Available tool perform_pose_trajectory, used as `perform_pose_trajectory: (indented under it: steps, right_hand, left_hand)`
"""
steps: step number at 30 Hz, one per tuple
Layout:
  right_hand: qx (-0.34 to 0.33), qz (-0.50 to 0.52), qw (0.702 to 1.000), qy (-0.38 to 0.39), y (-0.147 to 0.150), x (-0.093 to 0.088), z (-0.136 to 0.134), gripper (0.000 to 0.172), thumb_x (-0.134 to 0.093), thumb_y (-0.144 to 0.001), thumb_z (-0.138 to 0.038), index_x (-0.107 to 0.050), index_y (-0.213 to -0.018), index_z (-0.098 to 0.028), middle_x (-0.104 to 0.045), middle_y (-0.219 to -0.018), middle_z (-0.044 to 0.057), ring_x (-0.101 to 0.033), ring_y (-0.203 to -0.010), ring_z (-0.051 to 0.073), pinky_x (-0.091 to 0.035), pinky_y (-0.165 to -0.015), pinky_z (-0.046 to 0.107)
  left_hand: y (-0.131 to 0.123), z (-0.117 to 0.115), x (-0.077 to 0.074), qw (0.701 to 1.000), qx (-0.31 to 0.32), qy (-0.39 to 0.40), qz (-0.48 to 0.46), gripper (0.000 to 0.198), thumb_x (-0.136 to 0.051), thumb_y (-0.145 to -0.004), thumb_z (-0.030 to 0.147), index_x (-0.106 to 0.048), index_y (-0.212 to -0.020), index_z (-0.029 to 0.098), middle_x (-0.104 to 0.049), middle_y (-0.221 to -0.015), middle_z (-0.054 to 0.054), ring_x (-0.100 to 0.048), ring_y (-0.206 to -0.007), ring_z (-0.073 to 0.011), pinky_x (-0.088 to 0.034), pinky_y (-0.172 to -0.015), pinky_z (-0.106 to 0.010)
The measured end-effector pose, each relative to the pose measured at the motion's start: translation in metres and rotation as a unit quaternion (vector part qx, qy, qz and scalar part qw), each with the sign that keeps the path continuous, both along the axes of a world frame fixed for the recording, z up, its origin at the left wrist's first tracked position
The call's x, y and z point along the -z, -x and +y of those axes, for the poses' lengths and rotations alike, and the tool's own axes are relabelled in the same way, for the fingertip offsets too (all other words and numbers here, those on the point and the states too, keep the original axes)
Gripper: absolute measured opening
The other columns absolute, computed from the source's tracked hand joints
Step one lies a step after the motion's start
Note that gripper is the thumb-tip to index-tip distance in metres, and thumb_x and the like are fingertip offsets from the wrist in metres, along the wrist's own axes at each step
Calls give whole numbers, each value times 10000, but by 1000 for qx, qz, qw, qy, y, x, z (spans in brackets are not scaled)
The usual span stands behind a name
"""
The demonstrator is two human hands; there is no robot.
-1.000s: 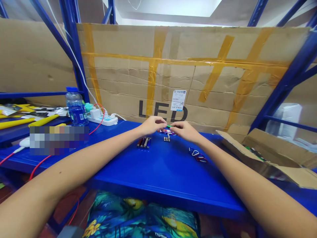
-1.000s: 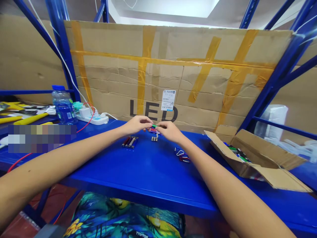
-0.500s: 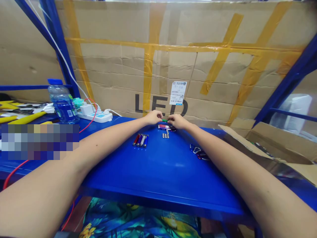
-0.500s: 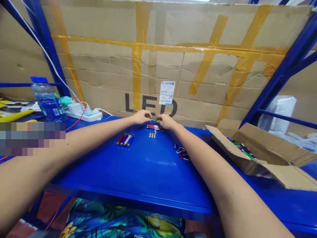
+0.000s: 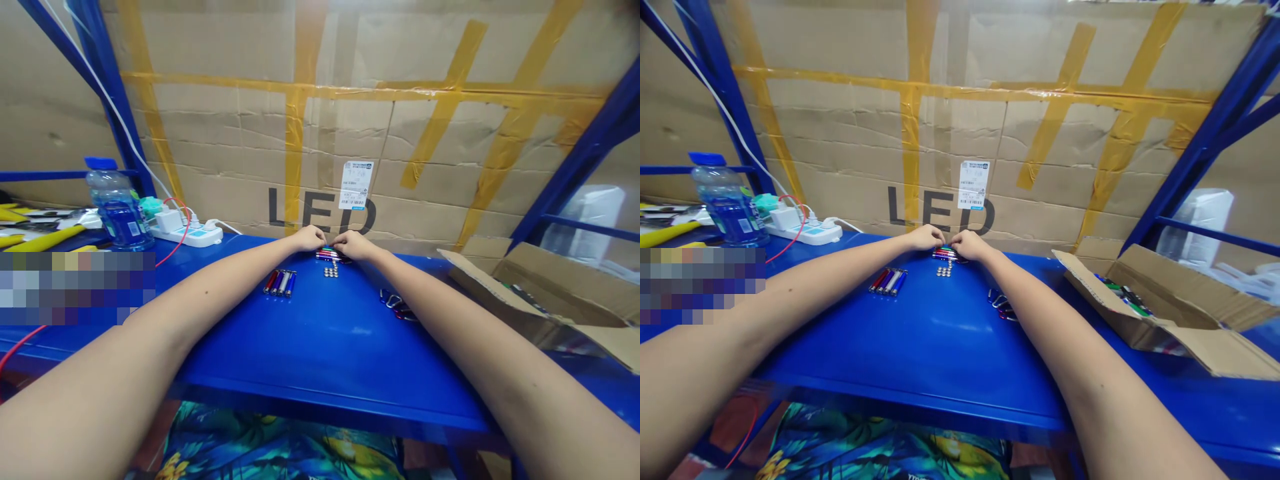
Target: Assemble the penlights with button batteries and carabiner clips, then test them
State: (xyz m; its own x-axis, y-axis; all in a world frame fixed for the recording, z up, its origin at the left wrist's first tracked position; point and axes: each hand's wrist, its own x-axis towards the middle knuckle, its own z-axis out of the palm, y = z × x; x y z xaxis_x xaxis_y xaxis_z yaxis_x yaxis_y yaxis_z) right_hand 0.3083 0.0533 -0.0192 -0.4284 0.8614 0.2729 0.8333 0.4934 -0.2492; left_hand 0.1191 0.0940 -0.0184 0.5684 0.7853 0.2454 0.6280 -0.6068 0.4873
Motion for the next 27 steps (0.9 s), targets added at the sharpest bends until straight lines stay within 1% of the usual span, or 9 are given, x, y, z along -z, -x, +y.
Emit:
perform_pose_trajectory:
  steps: [5,12,15,18,21,23,26,27]
  right_hand:
    - [14,2,1000,-2,4,-2,-3,303,-503,-827,-152,-775,-960,-172,-752,-873,39,-624,-767,169,-429,-686,236]
    - [35,1,999,1,4,-5,-11,287,-503,-861,-156,-760,-987,-138,-749,-1011,89,-653,-883,201,-454,-757,252]
    - [32,-2,999,1,3,-8,-17,283,-502,-869,-157,-752,-1001,-134,-744,-1029,97,-655,-906,210,-456,-775,263]
    - [25,-3,999,-23,4,-12,-26,280,-495,-879,-158,-742,-1009,-134,-738,-1041,103,-651,-925,216,-454,-798,273]
    - [21,-7,997,-70,4,-17,-43,272,-483,-890,-160,-736,-988,-143,-732,-1035,104,-643,-931,215,-446,-813,278]
    - [16,-19,995,-93,3,-20,-60,267,-477,-893,-163,-732,-971,-148,-731,-1004,102,-642,-909,218,-446,-800,286]
    - [-11,-27,993,-118,4,-21,-92,257,-480,-890,-162,-722,-975,-151,-729,-1008,102,-642,-930,229,-446,-832,307]
    - [-23,-31,993,-114,6,-20,-104,257,-480,-890,-162,-722,-975,-154,-731,-1006,100,-644,-935,230,-448,-845,312]
  left_hand:
    - [1,1,2,1000,12,4,-8,266,-556,-719,147,-773,-871,143,-743,-860,-63,-633,-788,-178,-466,-736,-270]
    - [3,-2,4,1000,17,4,-19,275,-563,-710,153,-770,-890,148,-746,-903,-65,-649,-834,-186,-483,-781,-282]
    - [5,-4,4,1000,20,2,-18,285,-562,-706,153,-765,-906,144,-746,-935,-72,-653,-865,-194,-483,-801,-288]
    - [5,-6,4,1000,23,2,-14,280,-566,-715,167,-758,-917,139,-745,-938,-80,-655,-870,-200,-482,-793,-289]
    - [5,-9,3,1000,19,0,-16,279,-570,-717,166,-746,-932,135,-742,-955,-86,-654,-879,-198,-479,-786,-280]
    - [9,-15,-1,1000,12,-5,-23,292,-567,-717,156,-732,-956,127,-735,-991,-98,-650,-901,-195,-476,-793,-272]
    - [24,-31,-12,999,13,-31,-22,269,-550,-741,165,-716,-948,122,-729,-982,-103,-644,-880,-183,-465,-784,-261]
    - [31,-38,-17,998,29,-48,-7,243,-546,-746,170,-715,-916,130,-729,-953,-93,-639,-856,-176,-459,-772,-256]
